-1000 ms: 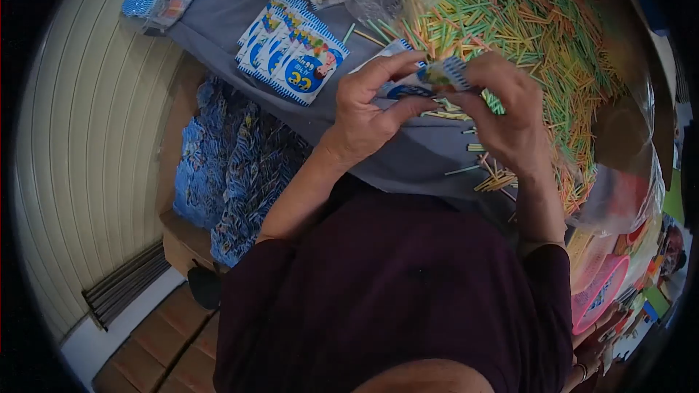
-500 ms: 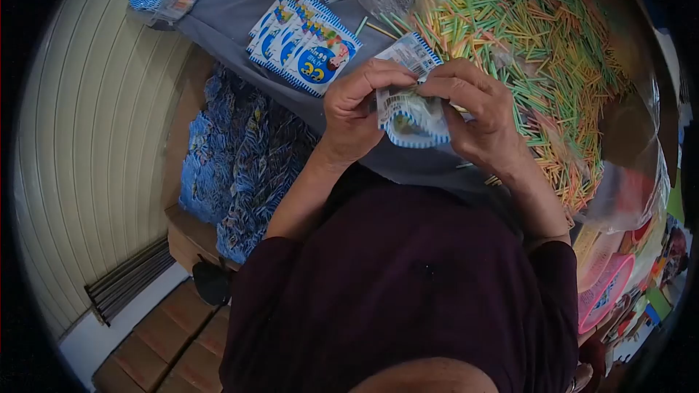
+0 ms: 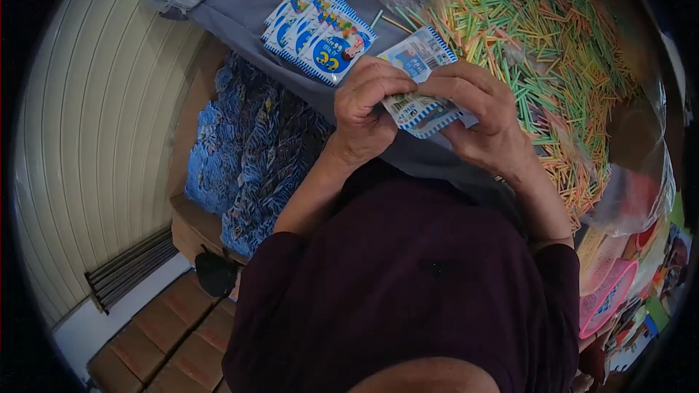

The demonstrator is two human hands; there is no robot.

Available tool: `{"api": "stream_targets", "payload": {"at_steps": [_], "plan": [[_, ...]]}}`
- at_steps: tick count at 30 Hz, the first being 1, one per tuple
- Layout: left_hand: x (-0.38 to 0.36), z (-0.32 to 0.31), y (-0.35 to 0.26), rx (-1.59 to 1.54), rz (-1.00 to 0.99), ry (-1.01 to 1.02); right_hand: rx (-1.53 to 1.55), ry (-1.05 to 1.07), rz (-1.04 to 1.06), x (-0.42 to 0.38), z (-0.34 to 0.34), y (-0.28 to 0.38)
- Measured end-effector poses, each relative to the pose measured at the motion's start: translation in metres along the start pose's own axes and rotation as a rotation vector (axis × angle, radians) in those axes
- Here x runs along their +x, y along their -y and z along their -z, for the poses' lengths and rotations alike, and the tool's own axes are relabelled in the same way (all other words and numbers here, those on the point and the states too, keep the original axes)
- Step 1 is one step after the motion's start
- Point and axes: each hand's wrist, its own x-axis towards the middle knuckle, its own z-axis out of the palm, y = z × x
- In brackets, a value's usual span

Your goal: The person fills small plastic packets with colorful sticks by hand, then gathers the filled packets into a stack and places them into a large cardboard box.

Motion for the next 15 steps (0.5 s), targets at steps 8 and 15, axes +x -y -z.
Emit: {"api": "stream_targets", "payload": {"at_steps": [8, 15], "plan": [[0.002, 0.005, -0.013, -0.025, 0.080, 0.043, -0.028, 0.027, -0.007, -0.006, -0.004, -0.011], [0.002, 0.039, -0.016, 0.124, 0.318, 0.012, -0.047, 0.054, -0.144, -0.007, -0.008, -0.013]]}}
